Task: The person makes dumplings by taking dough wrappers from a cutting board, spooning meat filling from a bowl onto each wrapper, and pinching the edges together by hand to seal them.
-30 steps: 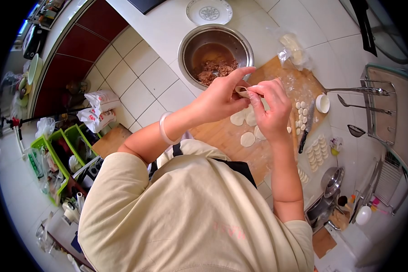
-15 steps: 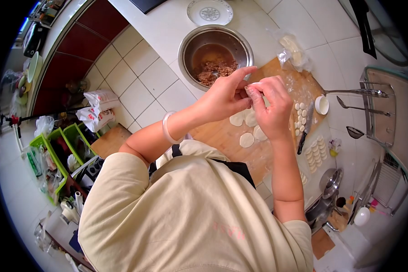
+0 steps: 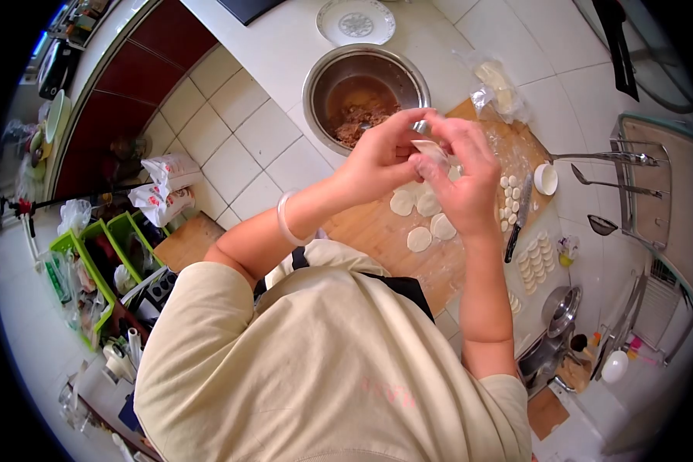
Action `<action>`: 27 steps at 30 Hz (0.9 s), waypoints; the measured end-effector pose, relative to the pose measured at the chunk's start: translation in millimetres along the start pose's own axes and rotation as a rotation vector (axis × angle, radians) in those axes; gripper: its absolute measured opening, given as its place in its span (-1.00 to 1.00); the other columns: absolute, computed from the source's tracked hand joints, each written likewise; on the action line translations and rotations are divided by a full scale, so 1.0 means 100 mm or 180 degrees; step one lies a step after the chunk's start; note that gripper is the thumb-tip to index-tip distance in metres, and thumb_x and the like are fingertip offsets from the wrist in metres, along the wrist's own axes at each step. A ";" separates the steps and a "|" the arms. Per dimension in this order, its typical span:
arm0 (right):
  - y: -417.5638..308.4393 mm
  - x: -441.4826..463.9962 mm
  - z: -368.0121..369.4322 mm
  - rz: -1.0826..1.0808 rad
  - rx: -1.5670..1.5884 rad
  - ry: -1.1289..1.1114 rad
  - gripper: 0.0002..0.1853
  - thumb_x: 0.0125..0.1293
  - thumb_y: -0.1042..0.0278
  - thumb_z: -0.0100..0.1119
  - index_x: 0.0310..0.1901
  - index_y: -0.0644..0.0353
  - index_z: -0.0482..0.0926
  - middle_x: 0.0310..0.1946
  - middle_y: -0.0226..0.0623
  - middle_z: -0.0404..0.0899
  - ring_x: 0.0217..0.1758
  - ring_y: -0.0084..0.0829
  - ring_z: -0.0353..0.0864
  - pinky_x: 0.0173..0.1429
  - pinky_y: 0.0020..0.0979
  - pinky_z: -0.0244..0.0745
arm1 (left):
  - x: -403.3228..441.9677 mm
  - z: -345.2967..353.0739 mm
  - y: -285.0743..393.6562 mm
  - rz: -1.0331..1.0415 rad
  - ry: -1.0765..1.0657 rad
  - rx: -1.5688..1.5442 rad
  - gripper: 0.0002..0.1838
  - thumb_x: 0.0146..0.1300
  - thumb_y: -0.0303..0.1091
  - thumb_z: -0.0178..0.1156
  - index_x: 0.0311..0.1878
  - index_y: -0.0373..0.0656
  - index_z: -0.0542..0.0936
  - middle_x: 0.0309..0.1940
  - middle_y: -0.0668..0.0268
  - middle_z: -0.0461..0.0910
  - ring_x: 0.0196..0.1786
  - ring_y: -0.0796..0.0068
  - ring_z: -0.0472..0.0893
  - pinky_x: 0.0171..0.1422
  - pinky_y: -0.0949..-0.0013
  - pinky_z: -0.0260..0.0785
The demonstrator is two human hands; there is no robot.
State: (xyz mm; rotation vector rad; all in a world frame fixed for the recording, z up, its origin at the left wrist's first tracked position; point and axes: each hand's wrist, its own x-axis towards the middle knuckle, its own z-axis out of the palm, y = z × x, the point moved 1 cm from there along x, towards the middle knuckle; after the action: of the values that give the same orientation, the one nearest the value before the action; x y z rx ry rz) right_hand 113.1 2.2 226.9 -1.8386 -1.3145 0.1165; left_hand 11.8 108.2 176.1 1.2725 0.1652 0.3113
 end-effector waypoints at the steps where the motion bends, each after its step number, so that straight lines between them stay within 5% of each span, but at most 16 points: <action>1: -0.02 -0.02 0.00 0.0004 -0.0009 0.0020 -0.74 0.04 0.43 0.39 -0.20 0.24 0.61 -0.28 -0.22 0.55 -0.16 -0.29 0.52 -0.11 -0.35 0.48 | -0.01 -0.01 -0.05 0.0058 0.0041 -0.0594 -0.41 0.25 -0.48 0.21 0.32 -0.31 0.25 -0.10 0.23 0.60 -0.10 0.56 0.57 -0.03 0.42 0.48; 3: -0.02 -0.08 -0.02 0.0192 0.0421 0.0494 -0.73 0.08 0.43 0.38 -0.16 0.25 0.60 -0.26 -0.24 0.58 -0.16 -0.37 0.56 -0.11 -0.40 0.52 | -0.02 -0.06 -0.08 0.0119 0.0043 -0.1157 -0.57 0.30 -0.45 0.18 0.22 -0.28 0.38 -0.08 0.20 0.59 -0.14 0.53 0.58 -0.04 0.40 0.47; 12: 0.06 -0.22 0.01 -0.0146 0.0358 0.1011 -0.83 0.09 0.56 0.31 -0.24 0.26 0.61 -0.30 -0.24 0.58 -0.26 -0.39 0.58 -0.22 -0.44 0.51 | -0.05 0.07 -0.04 0.0328 0.0247 -0.1416 -0.67 0.33 -0.46 0.15 0.12 -0.29 0.42 -0.08 0.21 0.58 -0.13 0.52 0.57 -0.04 0.42 0.46; 27: 0.02 -0.19 -0.04 -0.0589 0.0054 0.0880 -0.86 0.13 0.58 0.23 -0.25 0.26 0.53 -0.35 -0.24 0.48 -0.31 -0.31 0.45 -0.30 -0.40 0.42 | -0.06 0.10 -0.07 0.0454 0.0121 -0.1155 -0.68 0.29 -0.53 0.16 0.10 -0.32 0.44 0.00 0.19 0.54 0.01 0.44 0.58 0.11 0.37 0.49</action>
State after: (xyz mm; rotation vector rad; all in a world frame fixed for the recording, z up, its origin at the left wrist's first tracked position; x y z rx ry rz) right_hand 108.7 -15.3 220.6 -1.6417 -1.2737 -0.2173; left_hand 10.1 95.4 172.1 0.9206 0.0464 0.4659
